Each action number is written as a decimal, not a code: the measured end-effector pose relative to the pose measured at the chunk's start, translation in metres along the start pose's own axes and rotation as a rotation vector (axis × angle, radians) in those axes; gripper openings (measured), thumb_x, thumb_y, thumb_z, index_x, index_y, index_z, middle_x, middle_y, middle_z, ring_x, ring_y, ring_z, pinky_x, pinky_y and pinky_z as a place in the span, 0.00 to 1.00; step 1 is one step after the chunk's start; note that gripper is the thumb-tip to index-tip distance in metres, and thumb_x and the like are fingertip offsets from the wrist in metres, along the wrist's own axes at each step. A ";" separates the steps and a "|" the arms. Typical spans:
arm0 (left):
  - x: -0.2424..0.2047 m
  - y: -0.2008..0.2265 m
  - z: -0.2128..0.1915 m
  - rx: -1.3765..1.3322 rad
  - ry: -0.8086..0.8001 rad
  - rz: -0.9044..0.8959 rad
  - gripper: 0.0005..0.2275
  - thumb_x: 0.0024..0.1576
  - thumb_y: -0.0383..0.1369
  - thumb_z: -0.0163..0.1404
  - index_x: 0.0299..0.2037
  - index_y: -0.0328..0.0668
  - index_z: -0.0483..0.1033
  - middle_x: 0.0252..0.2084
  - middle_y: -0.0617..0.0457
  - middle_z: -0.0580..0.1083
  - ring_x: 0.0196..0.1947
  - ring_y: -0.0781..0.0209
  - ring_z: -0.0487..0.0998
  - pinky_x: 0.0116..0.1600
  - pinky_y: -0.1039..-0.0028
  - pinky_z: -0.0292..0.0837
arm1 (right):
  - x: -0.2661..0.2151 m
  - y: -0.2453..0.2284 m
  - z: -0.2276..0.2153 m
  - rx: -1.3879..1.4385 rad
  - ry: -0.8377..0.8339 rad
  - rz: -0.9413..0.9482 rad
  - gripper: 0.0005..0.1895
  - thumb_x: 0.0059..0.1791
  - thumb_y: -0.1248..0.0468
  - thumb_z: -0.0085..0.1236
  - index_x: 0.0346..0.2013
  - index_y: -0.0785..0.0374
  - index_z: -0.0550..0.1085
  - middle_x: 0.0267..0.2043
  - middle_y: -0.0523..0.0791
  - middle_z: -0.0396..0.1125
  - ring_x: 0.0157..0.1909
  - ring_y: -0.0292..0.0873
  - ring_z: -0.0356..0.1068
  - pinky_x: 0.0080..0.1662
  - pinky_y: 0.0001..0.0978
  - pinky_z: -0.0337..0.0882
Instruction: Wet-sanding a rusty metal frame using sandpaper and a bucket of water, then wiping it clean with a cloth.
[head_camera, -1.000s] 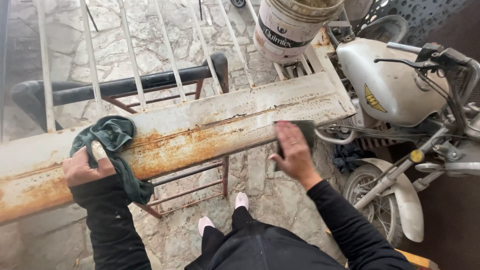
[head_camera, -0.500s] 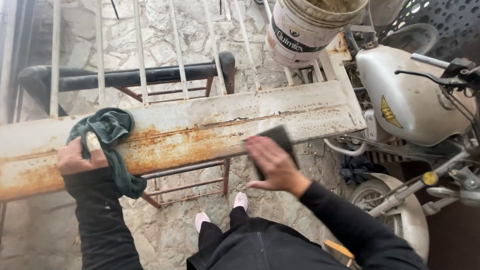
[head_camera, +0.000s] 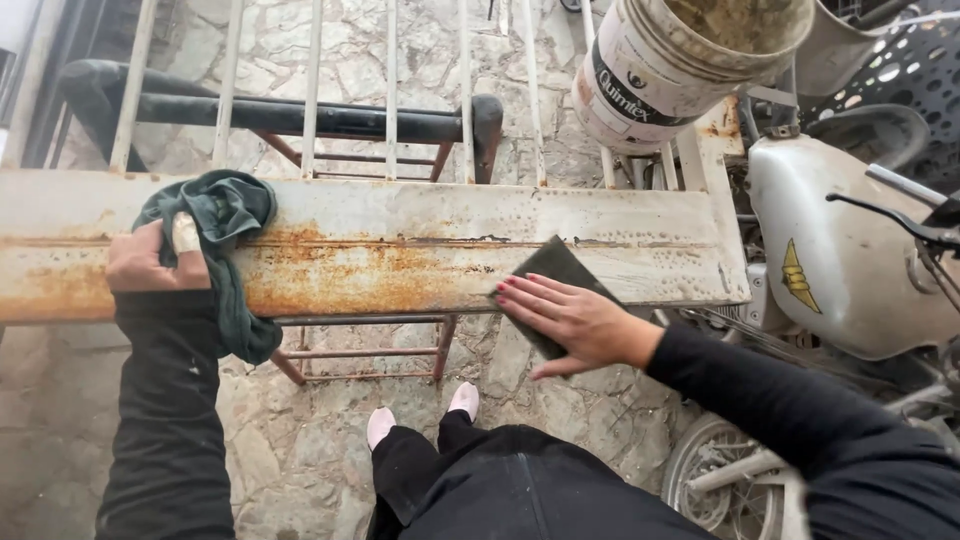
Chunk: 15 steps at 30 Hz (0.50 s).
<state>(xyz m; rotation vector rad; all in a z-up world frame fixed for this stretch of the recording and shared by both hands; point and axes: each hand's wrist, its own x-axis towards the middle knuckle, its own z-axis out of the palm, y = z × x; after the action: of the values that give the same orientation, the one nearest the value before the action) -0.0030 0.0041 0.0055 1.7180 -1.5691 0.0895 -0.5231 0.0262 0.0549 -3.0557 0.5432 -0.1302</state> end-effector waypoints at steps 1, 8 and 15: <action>0.001 0.002 -0.001 -0.033 -0.005 -0.005 0.19 0.76 0.34 0.46 0.34 0.28 0.78 0.31 0.40 0.74 0.34 0.45 0.70 0.42 0.59 0.66 | -0.015 0.007 -0.002 -0.014 -0.068 -0.010 0.52 0.54 0.29 0.32 0.76 0.68 0.45 0.80 0.55 0.40 0.81 0.49 0.41 0.77 0.43 0.42; -0.002 -0.005 0.004 0.009 -0.012 -0.040 0.18 0.75 0.36 0.47 0.35 0.30 0.78 0.32 0.39 0.74 0.35 0.44 0.70 0.42 0.57 0.66 | -0.020 0.025 -0.010 0.032 -0.144 -0.052 0.49 0.55 0.32 0.30 0.77 0.68 0.41 0.81 0.55 0.37 0.82 0.49 0.36 0.78 0.42 0.36; 0.000 -0.006 0.009 -0.006 0.027 -0.040 0.18 0.75 0.35 0.49 0.35 0.31 0.79 0.32 0.41 0.75 0.37 0.45 0.71 0.43 0.59 0.67 | -0.053 0.037 -0.017 -0.032 -0.212 -0.101 0.49 0.55 0.31 0.24 0.76 0.67 0.42 0.80 0.55 0.38 0.81 0.47 0.38 0.77 0.41 0.36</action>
<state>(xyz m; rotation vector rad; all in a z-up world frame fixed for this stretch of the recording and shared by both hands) -0.0015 -0.0017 -0.0037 1.7354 -1.5134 0.0870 -0.5871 0.0092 0.0657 -3.0756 0.3815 0.1990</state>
